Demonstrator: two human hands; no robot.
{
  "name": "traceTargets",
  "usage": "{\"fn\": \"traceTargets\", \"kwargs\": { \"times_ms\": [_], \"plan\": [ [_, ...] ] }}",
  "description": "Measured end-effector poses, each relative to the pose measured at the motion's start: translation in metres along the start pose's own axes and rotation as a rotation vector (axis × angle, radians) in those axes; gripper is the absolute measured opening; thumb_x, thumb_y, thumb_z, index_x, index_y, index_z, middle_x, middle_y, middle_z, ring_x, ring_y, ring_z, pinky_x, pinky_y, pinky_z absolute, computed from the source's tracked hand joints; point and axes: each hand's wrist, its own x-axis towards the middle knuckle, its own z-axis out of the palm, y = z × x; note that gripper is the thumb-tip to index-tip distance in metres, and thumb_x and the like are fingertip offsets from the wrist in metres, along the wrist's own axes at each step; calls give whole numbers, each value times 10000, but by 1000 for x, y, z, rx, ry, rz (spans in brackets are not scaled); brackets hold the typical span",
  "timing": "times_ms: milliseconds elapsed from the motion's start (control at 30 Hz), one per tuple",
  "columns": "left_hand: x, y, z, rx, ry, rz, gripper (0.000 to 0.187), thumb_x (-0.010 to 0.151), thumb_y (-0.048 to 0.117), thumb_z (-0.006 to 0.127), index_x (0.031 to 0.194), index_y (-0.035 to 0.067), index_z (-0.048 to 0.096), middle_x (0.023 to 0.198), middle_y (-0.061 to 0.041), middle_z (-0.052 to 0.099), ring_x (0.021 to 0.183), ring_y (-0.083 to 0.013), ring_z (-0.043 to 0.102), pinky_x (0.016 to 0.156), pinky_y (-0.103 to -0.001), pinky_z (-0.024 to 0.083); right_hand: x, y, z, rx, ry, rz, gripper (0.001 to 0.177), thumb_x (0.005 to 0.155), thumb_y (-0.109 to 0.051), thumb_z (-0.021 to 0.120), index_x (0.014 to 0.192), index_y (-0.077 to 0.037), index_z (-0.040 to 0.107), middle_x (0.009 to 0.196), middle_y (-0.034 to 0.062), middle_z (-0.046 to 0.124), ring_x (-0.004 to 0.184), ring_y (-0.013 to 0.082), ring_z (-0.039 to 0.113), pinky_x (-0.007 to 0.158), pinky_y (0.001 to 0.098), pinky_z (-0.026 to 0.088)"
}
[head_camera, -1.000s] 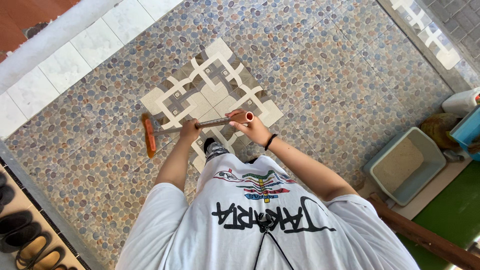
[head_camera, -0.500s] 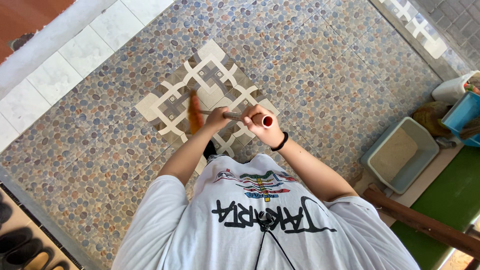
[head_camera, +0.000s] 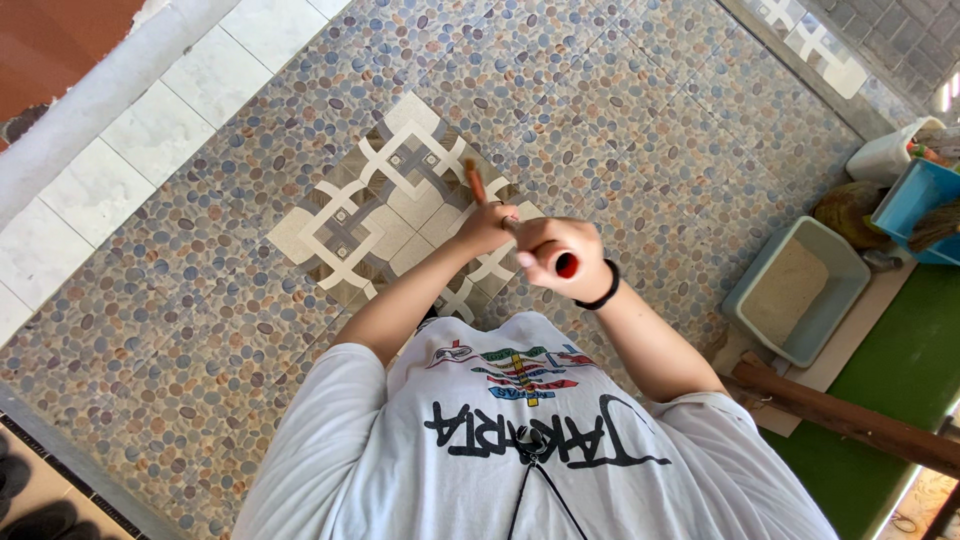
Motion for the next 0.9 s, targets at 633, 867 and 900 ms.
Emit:
{"fn": "traceTargets", "kwargs": {
  "times_ms": [633, 867, 900],
  "plan": [
    [-183, -143, -160, 401, 17, -437, 282, 860, 358, 754, 777, 97, 688, 755, -165, 696, 748, -394, 679, 675, -504, 524, 18, 114, 93, 345, -36, 487, 157, 1008, -144, 688, 1098, -20, 654, 1116, 125, 767, 1089, 225, 732, 959, 369, 584],
    [-197, -177, -161, 357, -33, -542, 134, 773, 221, 711, 815, 94, 722, 842, -172, 717, 838, -395, 689, 737, -485, 537, 16, 112, 144, 367, -209, 596, 181, 975, -136, 700, 1105, -25, 639, 1194, 109, 722, 1167, 210, 668, 996, 340, 536],
    [-194, -177, -158, 323, -38, -524, 151, 777, 233, 715, 818, 88, 712, 841, -173, 715, 834, -394, 689, 732, -482, 535, 18, 109, 144, 348, -192, 552, 161, 982, -129, 687, 1094, -24, 639, 1170, 108, 725, 1166, 209, 674, 999, 341, 541]
  ]
}}
